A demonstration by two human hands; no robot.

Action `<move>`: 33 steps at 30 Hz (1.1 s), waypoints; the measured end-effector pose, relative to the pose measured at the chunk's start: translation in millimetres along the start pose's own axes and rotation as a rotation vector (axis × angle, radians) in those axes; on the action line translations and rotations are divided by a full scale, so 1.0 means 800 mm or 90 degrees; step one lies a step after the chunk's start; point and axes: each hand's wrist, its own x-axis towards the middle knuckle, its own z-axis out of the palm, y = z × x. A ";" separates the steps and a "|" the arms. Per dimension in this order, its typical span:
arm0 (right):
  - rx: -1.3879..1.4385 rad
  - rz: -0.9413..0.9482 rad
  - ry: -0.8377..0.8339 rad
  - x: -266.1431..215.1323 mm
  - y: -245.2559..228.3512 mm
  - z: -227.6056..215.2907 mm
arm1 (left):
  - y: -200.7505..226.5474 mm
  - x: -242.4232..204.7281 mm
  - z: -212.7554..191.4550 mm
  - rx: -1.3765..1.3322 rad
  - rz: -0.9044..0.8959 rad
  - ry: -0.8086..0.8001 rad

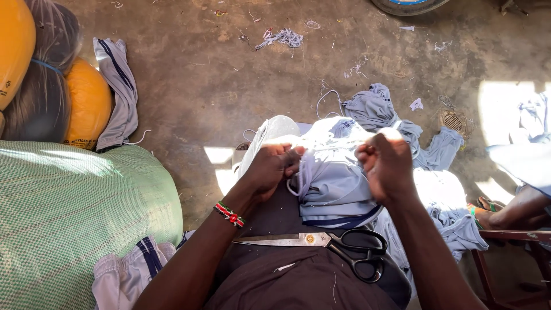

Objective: Threading a white drawstring through the waistband of blue garments using a metal threading tool

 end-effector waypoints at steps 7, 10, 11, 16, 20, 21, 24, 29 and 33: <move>0.099 -0.102 0.074 0.049 -0.033 -0.059 | -0.010 -0.005 -0.009 -0.067 -0.023 -0.030; 0.289 -0.115 0.281 0.120 -0.039 -0.164 | -0.006 -0.004 -0.037 0.066 -0.012 -0.035; 0.290 -0.115 0.280 0.104 -0.049 -0.156 | -0.003 -0.004 -0.036 0.067 -0.011 -0.034; -0.250 -0.244 0.136 0.071 -0.035 -0.146 | -0.003 0.010 -0.030 -0.084 -0.045 0.006; -0.613 -0.354 0.122 -0.022 -0.051 -0.033 | 0.006 0.008 -0.006 -0.006 -0.043 -0.006; -0.523 -0.271 0.033 -0.038 -0.042 -0.007 | 0.008 0.006 0.001 -0.013 -0.014 -0.012; -0.368 -0.174 -0.069 -0.076 -0.024 0.053 | -0.016 0.020 -0.001 -0.021 0.017 -0.028; -0.260 -0.149 -0.048 -0.075 -0.005 0.073 | 0.003 0.011 0.006 -0.015 0.027 -0.022; -0.220 -0.125 -0.070 -0.066 -0.009 0.071 | -0.013 0.027 -0.005 0.010 0.041 -0.054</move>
